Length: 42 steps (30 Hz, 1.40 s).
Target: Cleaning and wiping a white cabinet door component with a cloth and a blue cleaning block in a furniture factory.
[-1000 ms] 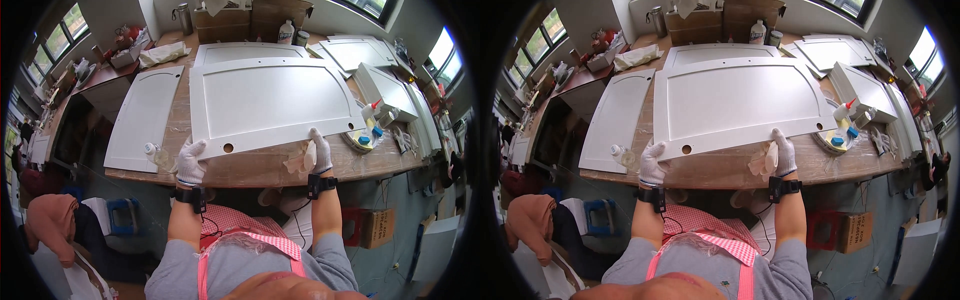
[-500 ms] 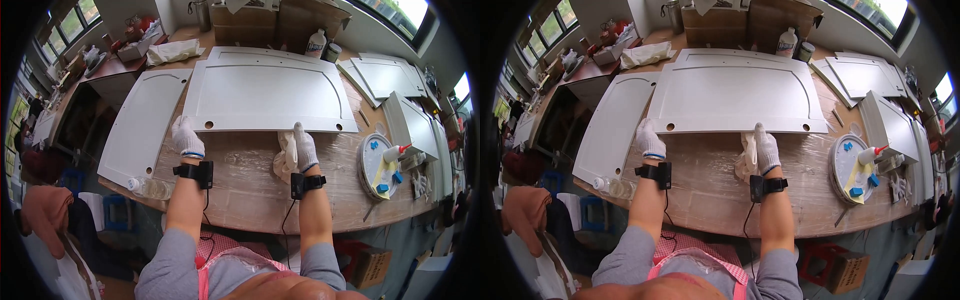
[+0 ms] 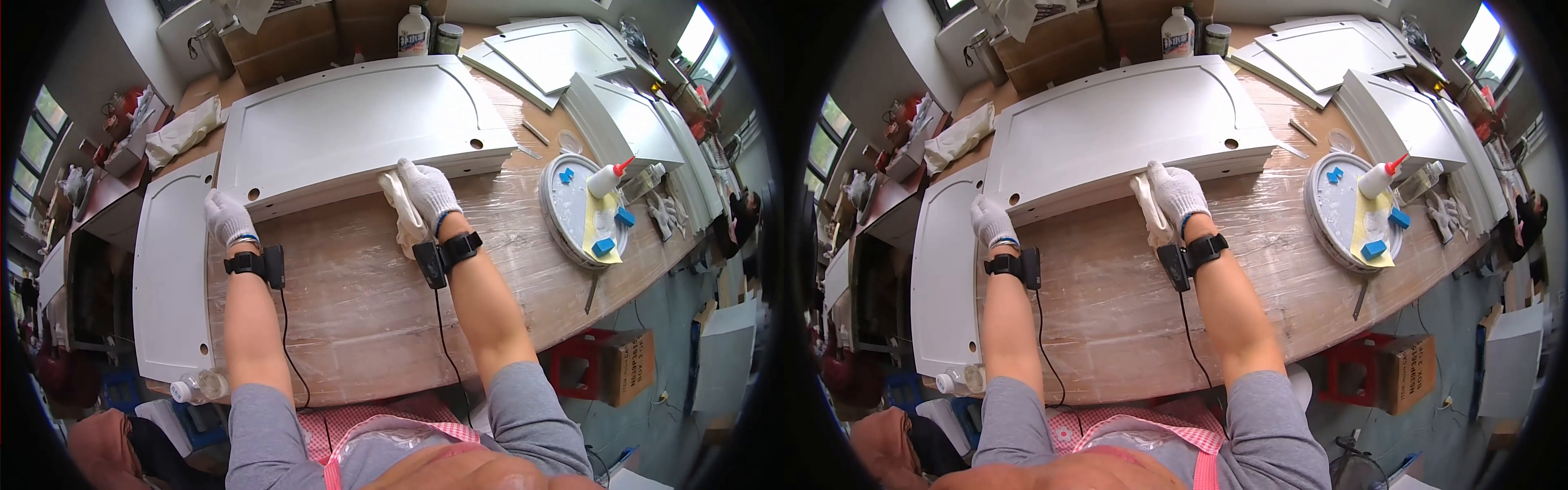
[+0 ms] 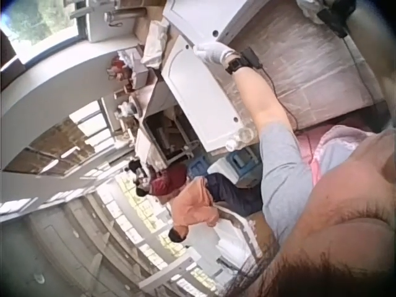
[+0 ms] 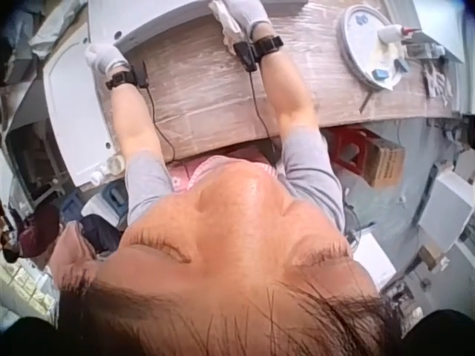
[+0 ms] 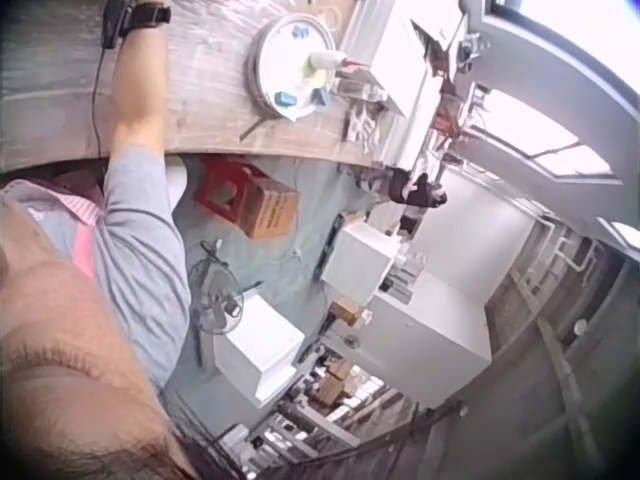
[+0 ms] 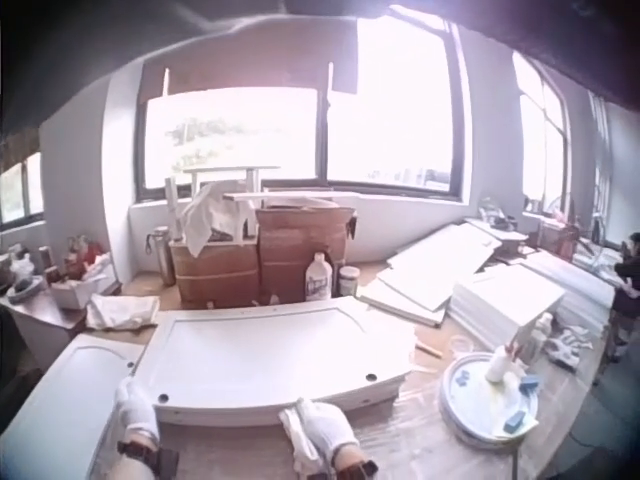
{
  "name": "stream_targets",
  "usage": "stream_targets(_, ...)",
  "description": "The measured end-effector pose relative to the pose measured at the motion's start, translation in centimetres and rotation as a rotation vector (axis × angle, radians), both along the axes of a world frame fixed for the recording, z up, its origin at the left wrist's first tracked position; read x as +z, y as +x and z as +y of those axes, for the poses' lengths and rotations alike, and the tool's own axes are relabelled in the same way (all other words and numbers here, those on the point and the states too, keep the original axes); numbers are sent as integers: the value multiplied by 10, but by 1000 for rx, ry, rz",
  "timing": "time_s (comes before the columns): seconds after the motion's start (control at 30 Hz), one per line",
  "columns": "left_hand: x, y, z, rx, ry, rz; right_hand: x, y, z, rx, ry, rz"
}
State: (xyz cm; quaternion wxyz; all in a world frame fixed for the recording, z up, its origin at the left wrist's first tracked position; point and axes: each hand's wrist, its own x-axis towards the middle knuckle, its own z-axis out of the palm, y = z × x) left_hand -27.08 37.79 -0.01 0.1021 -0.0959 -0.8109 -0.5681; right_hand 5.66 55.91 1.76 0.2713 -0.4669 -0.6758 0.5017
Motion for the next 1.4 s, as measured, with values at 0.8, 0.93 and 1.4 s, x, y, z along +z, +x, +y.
stream_targets(0.8, 0, 210, -363, -275, 428, -65, -23, 206, -272, -387, 529, -265)
stream_targets(0.93, -17, 139, -389, -261, 302, 211, -13, 185, -281, -353, 495, -457)
stream_targets(1.4, -67, -3, -159, -551, -337, 379, -3, 192, -287, -483, 455, -383)
